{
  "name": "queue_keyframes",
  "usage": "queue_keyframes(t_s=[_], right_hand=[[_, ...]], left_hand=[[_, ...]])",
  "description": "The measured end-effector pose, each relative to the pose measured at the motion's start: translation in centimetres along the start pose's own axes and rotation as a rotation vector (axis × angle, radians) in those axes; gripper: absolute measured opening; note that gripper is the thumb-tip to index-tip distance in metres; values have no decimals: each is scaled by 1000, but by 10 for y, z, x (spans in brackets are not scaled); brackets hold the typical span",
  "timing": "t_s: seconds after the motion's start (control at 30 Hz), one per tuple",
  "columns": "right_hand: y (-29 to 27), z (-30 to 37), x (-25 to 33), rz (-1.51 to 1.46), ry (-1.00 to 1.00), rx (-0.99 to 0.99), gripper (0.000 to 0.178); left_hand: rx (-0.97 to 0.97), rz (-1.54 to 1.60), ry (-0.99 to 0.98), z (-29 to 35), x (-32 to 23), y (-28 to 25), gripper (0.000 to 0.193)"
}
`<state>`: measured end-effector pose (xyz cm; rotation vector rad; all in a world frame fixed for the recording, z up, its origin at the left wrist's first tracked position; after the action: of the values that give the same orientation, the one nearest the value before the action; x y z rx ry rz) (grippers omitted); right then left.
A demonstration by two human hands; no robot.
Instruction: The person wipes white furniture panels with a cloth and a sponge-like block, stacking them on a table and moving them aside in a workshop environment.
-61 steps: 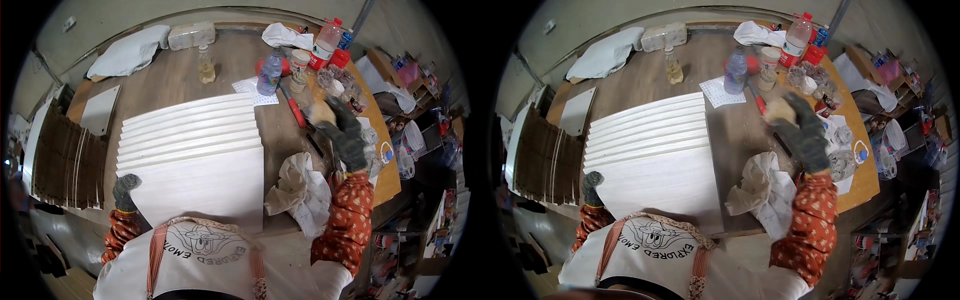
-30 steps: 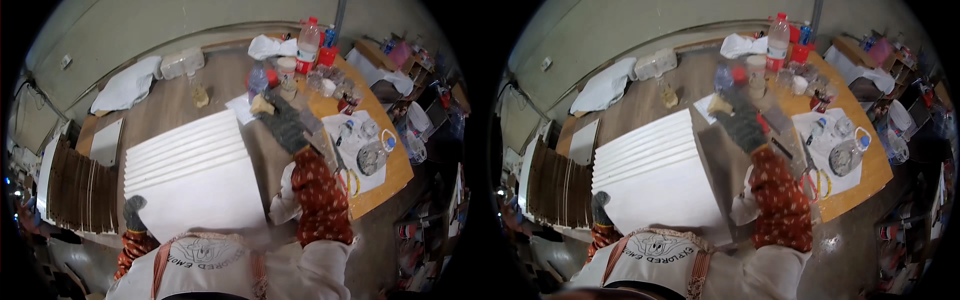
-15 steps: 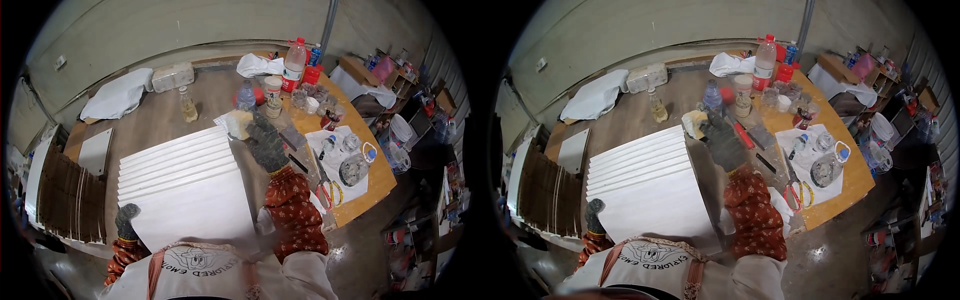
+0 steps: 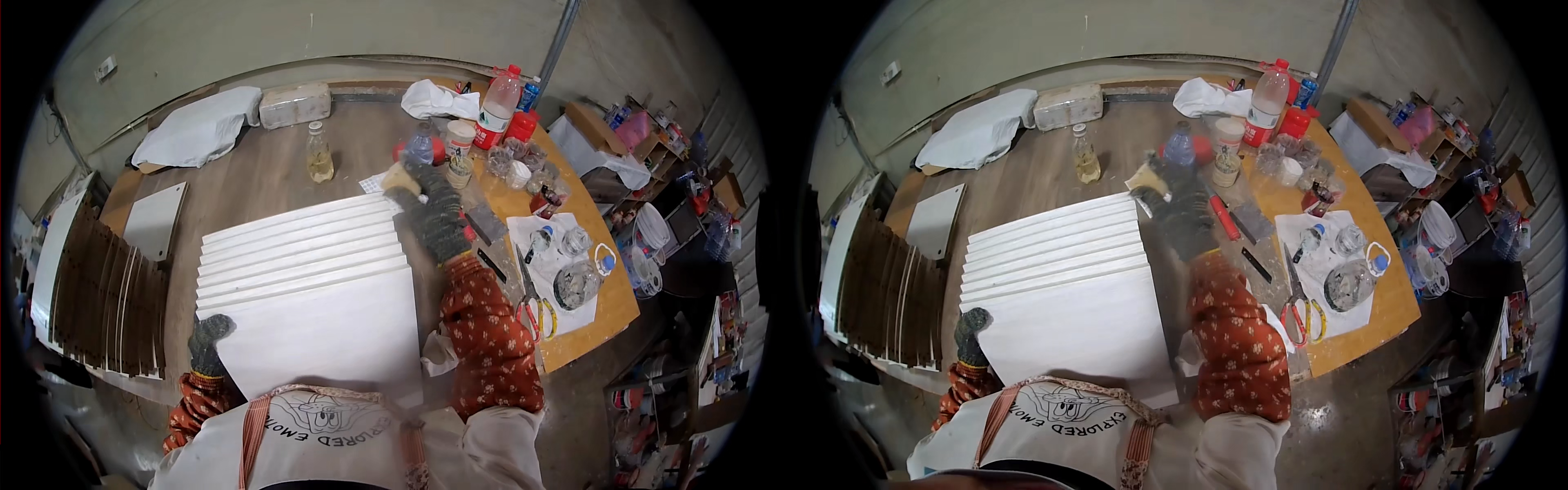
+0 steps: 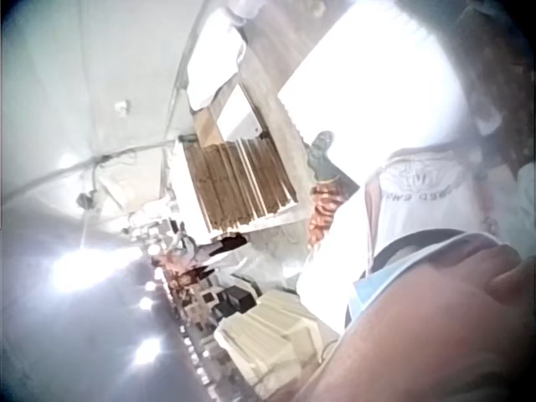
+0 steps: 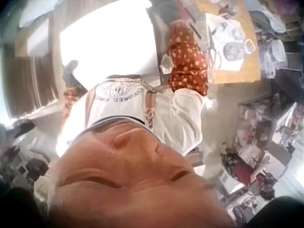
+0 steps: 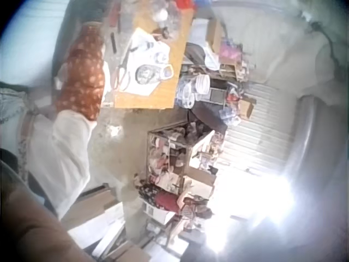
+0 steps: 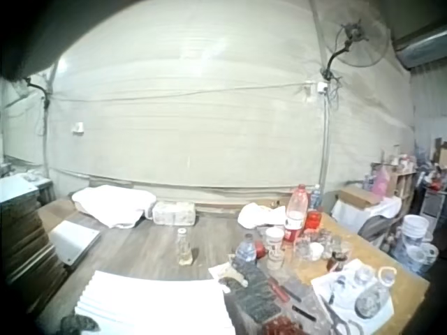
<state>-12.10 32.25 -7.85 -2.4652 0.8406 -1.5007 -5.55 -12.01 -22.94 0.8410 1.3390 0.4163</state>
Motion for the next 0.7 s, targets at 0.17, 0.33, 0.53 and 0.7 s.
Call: queue_keyframes(t_s=[0.17,0.33,0.53,0.7], right_hand=[[-3,13,8,-351,99,9,43],[-9,15,-4,-188,309,44,44],[0,38,18,-491,191,73,38],[-22,39,13,-191,77,51,39]], left_hand=[[2,-3,13,6,-4,0,48],[4,-10,-1,-1,-1,1,50],[4,-24,4,6,-3,-1,52],[6,-38,18,6,-6,2,55]])
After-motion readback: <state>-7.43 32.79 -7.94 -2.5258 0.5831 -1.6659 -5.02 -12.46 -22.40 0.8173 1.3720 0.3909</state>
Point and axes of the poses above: each hand's wrist, its own z-axis away from the middle knuckle, its own y-axis out of the palm, x = y × z, the point moved 4 cm from there along -z, towards the middle knuckle, and after that the axes turned 7 degrees about y, right-handed, at the moved point
